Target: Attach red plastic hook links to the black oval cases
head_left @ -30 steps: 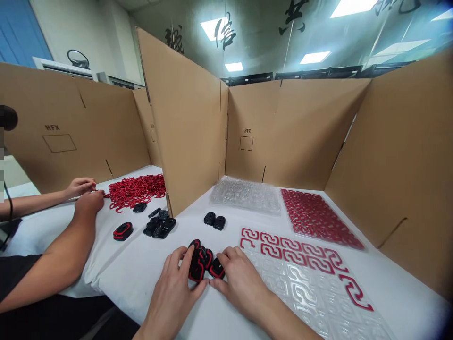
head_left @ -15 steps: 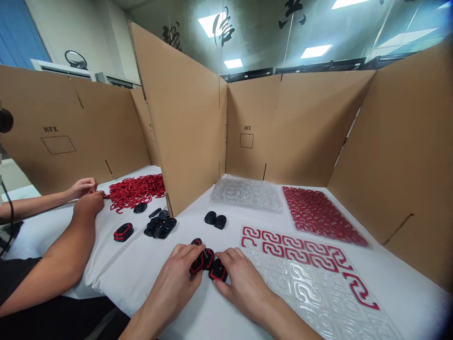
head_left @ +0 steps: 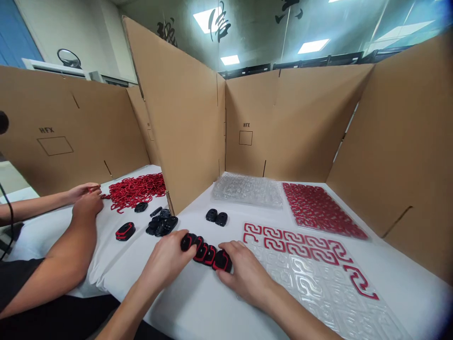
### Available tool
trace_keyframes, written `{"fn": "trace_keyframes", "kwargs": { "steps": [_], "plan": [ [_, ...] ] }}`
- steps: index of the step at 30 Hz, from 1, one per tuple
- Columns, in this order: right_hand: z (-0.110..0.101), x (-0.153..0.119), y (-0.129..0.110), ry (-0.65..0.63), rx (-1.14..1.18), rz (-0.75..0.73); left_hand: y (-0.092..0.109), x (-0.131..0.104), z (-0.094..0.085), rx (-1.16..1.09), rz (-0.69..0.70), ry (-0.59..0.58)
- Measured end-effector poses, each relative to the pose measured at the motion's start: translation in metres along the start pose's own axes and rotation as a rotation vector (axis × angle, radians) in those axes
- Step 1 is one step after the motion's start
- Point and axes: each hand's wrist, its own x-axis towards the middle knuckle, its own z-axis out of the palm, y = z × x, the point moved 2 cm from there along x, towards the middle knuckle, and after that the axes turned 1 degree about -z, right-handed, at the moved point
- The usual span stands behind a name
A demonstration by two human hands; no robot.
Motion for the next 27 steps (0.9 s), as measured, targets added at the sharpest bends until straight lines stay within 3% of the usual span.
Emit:
{"fn": "trace_keyframes", "kwargs": {
  "steps": [6, 12, 18, 27],
  "plan": [
    [0.001, 0.021, -0.009, 0.002, -0.034, 0.026, 0.010, 0.017, 0.004, -0.014, 0.025, -0.100],
    [0.010, 0.029, -0.010, -0.019, -0.008, -0.018, 0.008, 0.020, 0.010, -0.056, 0.068, -0.137],
    [0.019, 0.037, -0.017, -0.017, -0.056, 0.033, 0.012, 0.012, 0.006, -0.056, 0.033, -0.151],
    [0.007, -0.004, -0.024, -0.107, -0.078, 0.050, 0.023, 0.001, 0.013, 0.091, 0.052, -0.130]
  ]
}}
